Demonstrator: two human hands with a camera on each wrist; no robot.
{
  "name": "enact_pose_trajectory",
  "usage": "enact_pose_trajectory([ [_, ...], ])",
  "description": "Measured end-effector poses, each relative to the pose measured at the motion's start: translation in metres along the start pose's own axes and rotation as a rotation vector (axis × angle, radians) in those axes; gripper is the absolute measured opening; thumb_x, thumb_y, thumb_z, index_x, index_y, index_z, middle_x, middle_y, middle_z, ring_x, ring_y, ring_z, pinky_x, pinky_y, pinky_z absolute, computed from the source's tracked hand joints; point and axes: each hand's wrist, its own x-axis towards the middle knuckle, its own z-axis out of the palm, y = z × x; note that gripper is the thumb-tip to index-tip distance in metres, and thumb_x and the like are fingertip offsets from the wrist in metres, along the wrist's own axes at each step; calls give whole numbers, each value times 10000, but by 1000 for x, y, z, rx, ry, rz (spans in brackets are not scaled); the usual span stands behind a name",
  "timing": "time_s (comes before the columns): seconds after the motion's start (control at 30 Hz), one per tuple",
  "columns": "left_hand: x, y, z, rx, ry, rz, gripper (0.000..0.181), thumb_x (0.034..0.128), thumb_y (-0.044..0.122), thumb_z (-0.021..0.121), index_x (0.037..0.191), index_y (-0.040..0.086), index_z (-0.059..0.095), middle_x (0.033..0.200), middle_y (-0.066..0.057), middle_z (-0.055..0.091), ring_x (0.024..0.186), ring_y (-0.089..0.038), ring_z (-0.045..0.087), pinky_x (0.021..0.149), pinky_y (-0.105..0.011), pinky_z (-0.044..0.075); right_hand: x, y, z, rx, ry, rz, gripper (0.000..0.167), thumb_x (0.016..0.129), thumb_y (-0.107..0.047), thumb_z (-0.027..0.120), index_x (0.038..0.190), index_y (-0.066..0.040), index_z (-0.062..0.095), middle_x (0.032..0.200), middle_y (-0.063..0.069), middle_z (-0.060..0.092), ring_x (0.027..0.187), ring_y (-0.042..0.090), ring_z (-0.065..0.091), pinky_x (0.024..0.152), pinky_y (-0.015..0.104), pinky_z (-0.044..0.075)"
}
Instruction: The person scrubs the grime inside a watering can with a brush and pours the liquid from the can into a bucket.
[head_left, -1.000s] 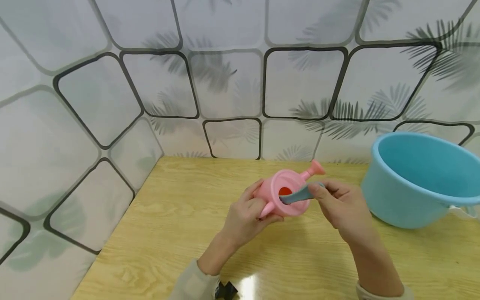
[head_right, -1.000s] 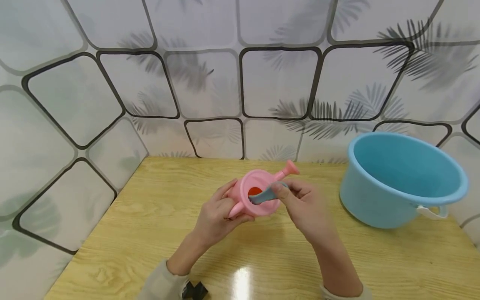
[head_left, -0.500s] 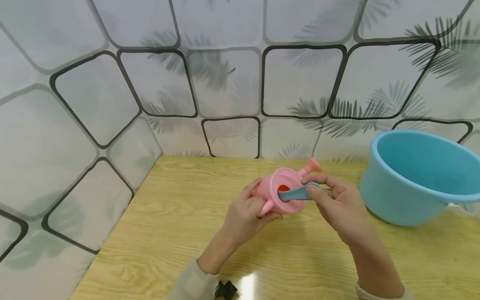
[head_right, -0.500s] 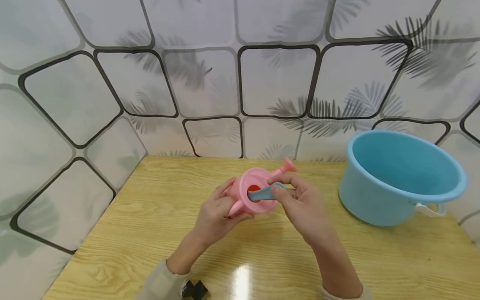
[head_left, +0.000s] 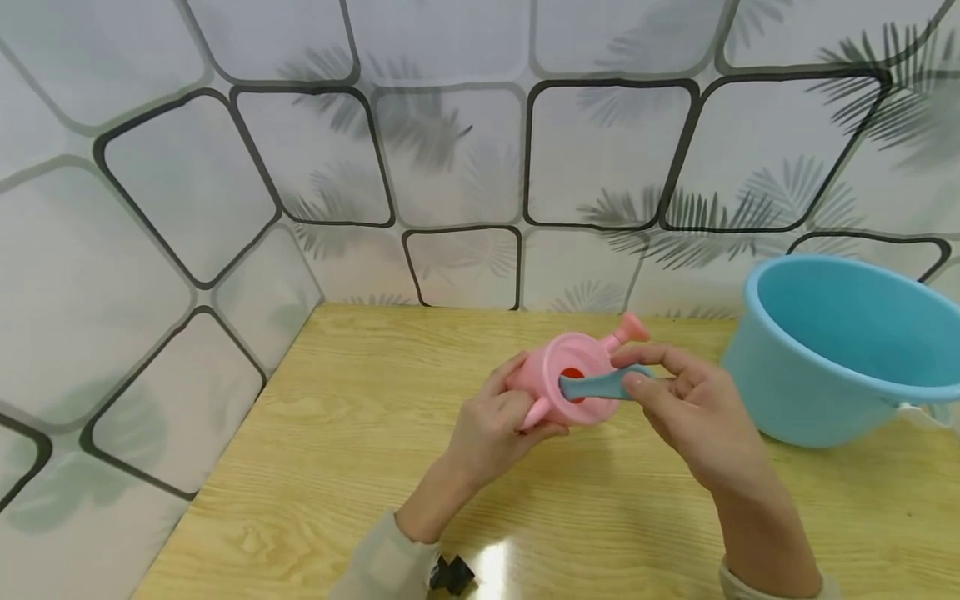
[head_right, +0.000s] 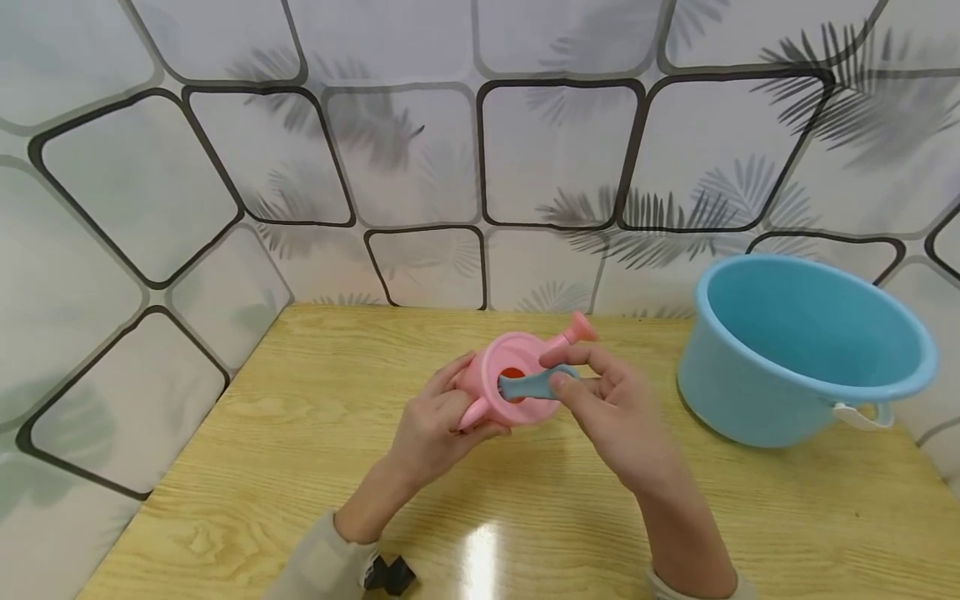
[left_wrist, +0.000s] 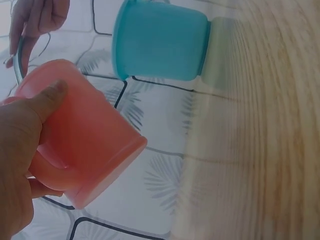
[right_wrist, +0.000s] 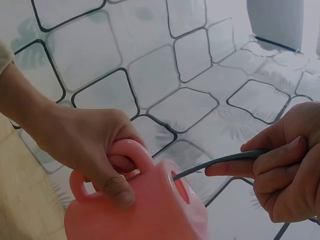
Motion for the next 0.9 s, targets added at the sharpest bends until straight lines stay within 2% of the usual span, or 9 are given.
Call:
enact_pose_trajectory([
  [0.07, 0, 1, 0, -6, 1, 9, 540, 663, 321, 921, 676, 96, 430, 538, 28, 390, 559, -132, 523, 1030, -403, 497, 0, 0, 1, -29, -18, 18, 167, 967, 43, 568, 1076, -51, 652, 482, 43, 253, 379, 220, 165, 327, 326, 79],
  [0.17, 1, 3, 1, 4, 1, 23, 531, 683, 332, 909, 679, 96, 433, 533, 34, 385, 501, -96, 453, 1026, -411, 499, 1, 1, 5, -64, -61, 77, 134, 966, 14, 577, 1065, -58, 629, 487, 47, 244, 388, 239, 163, 329, 335, 94],
  [0.23, 1, 4, 1, 16, 5, 20, 525, 692, 336, 904, 684, 93, 439, 526, 34, 394, 492, -91, 464, 1024, -411, 500, 1, 0, 5, -59, -70, 116, 120, 960, 0, 592, 1042, -81, 625, 486, 48, 238, 394, 245, 154, 337, 345, 90],
  [0.37, 1, 3, 2, 12, 21, -10, 535, 674, 315, 918, 683, 87, 434, 518, 24, 401, 569, -141, 565, 1027, -408, 498, -2, -4, -1, 18, -49, 121, 151, 943, 45, 591, 983, -99, 609, 482, 55, 207, 394, 237, 115, 348, 353, 59],
  [0.47, 0, 3, 2, -12, 32, -24, 545, 667, 289, 927, 674, 86, 421, 518, 21, 377, 552, -138, 531, 1031, -415, 496, -3, -3, -3, 64, -84, 117, 178, 933, 81, 570, 963, -93, 592, 480, 58, 185, 388, 226, 91, 340, 347, 52],
  [0.57, -2, 4, 4, -26, 36, -31, 548, 676, 279, 924, 668, 89, 410, 519, 26, 352, 501, -108, 453, 1034, -422, 493, 1, 1, 2, 99, -122, 150, 185, 917, 90, 572, 942, -93, 580, 484, 60, 185, 395, 237, 85, 353, 375, 47],
  [0.63, -4, 5, 5, -24, 39, -39, 552, 679, 278, 924, 665, 90, 405, 516, 27, 347, 492, -105, 446, 1032, -420, 495, 3, 4, 4, 133, -135, 168, 201, 905, 100, 567, 933, -99, 579, 485, 58, 185, 400, 236, 83, 364, 381, 43],
  [0.8, -4, 5, 5, -1, 46, -69, 534, 673, 280, 924, 690, 77, 430, 515, 14, 421, 554, -149, 561, 1034, -410, 493, 0, 6, 1, 263, -107, 148, 249, 895, 144, 539, 925, -96, 603, 490, 51, 183, 396, 206, 78, 367, 357, 21],
  [0.9, -2, 5, 5, -9, 54, -72, 530, 675, 268, 924, 685, 79, 429, 516, 14, 414, 543, -142, 532, 1044, -413, 486, 0, 6, 1, 311, -91, 148, 250, 898, 148, 538, 930, -88, 612, 489, 45, 187, 395, 198, 78, 366, 348, 17],
])
